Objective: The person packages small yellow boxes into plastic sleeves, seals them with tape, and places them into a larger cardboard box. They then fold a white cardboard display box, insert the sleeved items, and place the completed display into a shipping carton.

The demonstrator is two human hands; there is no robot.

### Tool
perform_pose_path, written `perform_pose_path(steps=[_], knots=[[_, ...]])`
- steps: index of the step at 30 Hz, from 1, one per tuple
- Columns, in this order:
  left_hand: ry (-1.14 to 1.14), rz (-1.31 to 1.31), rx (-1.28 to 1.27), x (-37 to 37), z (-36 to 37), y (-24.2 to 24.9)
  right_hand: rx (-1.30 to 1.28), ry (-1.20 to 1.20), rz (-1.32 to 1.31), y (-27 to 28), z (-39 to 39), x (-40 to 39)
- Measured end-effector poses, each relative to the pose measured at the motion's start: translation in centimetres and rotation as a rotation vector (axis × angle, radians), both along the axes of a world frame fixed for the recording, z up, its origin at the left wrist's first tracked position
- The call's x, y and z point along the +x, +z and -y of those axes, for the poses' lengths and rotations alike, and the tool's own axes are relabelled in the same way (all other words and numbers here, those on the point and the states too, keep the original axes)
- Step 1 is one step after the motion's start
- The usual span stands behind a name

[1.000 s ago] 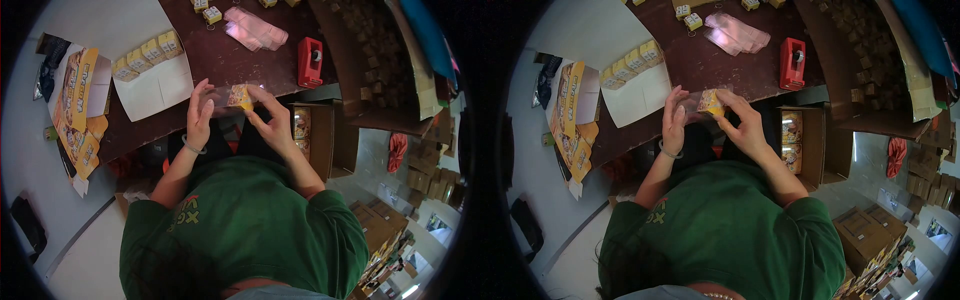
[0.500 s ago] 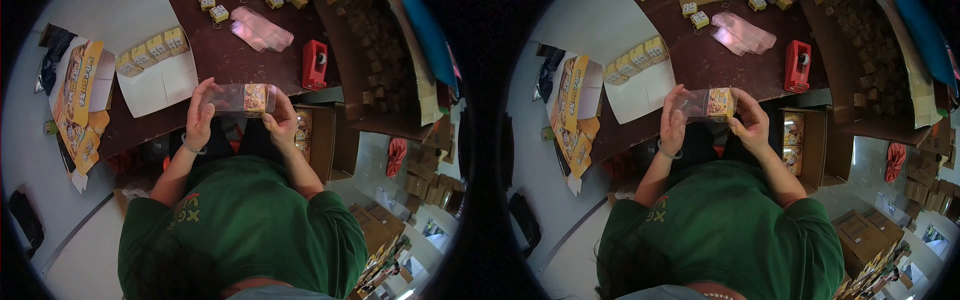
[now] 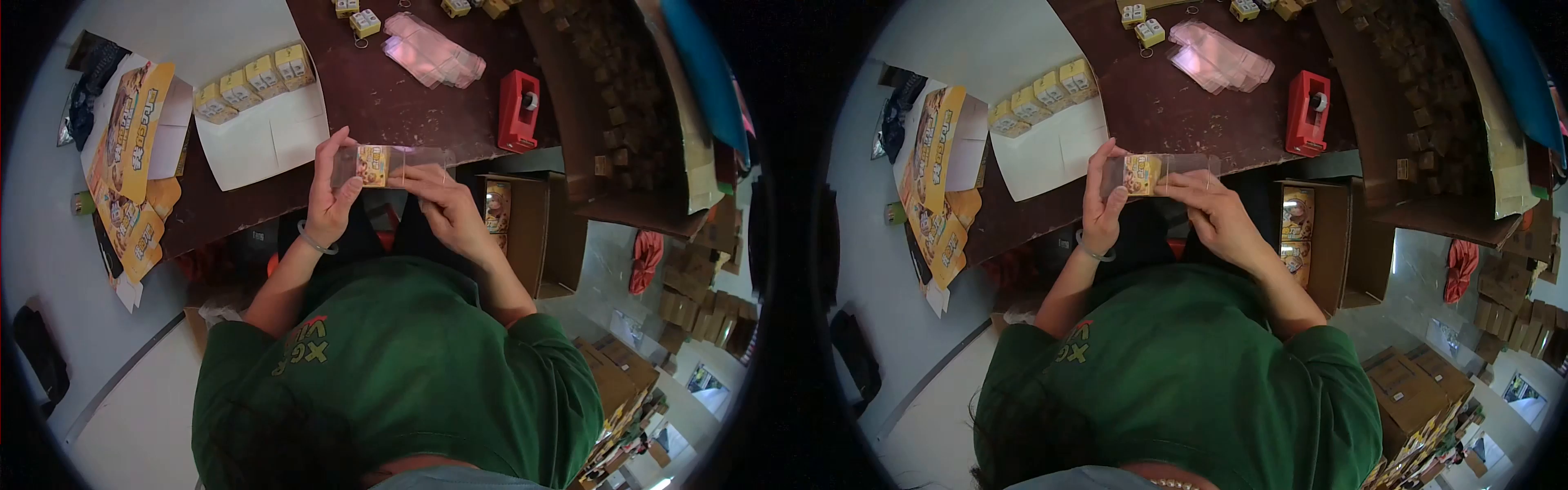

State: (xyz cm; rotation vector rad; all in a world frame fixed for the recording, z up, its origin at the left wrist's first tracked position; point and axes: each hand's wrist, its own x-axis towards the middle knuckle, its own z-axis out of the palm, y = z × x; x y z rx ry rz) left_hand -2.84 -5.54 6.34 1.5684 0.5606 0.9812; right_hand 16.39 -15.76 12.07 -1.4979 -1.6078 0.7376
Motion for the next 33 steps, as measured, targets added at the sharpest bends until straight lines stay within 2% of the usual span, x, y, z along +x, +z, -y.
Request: perform_pose_path(steps=[2, 5, 7, 11, 12, 13, 14, 15, 16, 17, 18, 19, 20, 22, 25, 28, 32, 33], knots=[[-0.021, 0.033, -0.056, 0.1, 0.2, 0.3, -0.093, 0.051, -0.061, 1.2, 0.4, 0.2], [-0.090, 0.113, -0.154, 0.5, 0.3, 0.7, -0.192, 0.311, -0.352, 1.4, -0.2, 1.3], [-0.091, 0.116, -0.118, 1.3, 1.3, 0.5, -0.164, 0.361, -0.367, 0.2, -1.2, 1.1], [-0.155, 0.293, -0.396, 1.5, 1.5, 0.0, -0.222, 0.421, -0.375, -0.3, -3.3, 3.1], [-0.224, 0.281, -0.581, 0.9, 1.0, 0.2, -0.280, 0.467, -0.394, 0.0, -4.0, 4.1], [-0.339, 0.172, -0.675, 0.2, -0.2, -0.7, -0.469, 0.560, -0.342, 1.4, -5.5, 5.1], [-0.454, 0.058, -0.769, -0.1, -1.2, -1.0, -0.419, 0.692, -0.328, 1.3, -7.0, 5.5], [-0.633, 0.080, -0.939, -0.1, -2.1, -1.2, -0.369, 0.824, -0.314, 1.2, -8.7, 6.0], [-0.593, 0.073, -0.874, 0.2, -2.6, -1.3, -0.350, 0.929, -0.415, 0.3, -10.9, 7.2], [-0.553, 0.067, -0.807, 0.8, -2.9, -1.4, -0.389, 0.780, -0.510, 0.0, -13.2, 8.9], [-0.512, 0.061, -0.744, 1.4, -3.1, -1.5, -0.452, 0.475, -0.645, 0.6, -16.0, 9.5], [-0.306, 0.011, -0.642, 2.2, -2.8, -1.4, -0.149, 0.275, -0.191, -0.8, -20.2, 10.0], [-0.194, -0.053, -0.459, 3.1, -2.7, -1.8, 0.316, 0.142, 0.308, -3.1, -23.6, 10.1], [0.034, -0.210, -0.165, 4.4, -2.6, -3.4, 0.440, 0.105, 0.691, -7.4, -29.1, 10.2], [0.157, -0.305, -0.067, 5.1, -2.7, -5.4, 0.203, 0.074, 0.798, -8.2, -30.7, 8.1], [0.185, -0.312, -0.050, 5.2, -2.7, -5.9, 0.161, -0.089, 0.565, -8.4, -28.0, 6.8], [0.177, -0.308, -0.031, 4.9, -2.6, -6.2, 0.092, -0.328, 0.178, -7.4, -19.6, 4.3], [0.156, -0.300, -0.044, 4.7, -2.7, -6.1, 0.099, -0.367, 0.162, -7.1, -17.3, 3.8]])
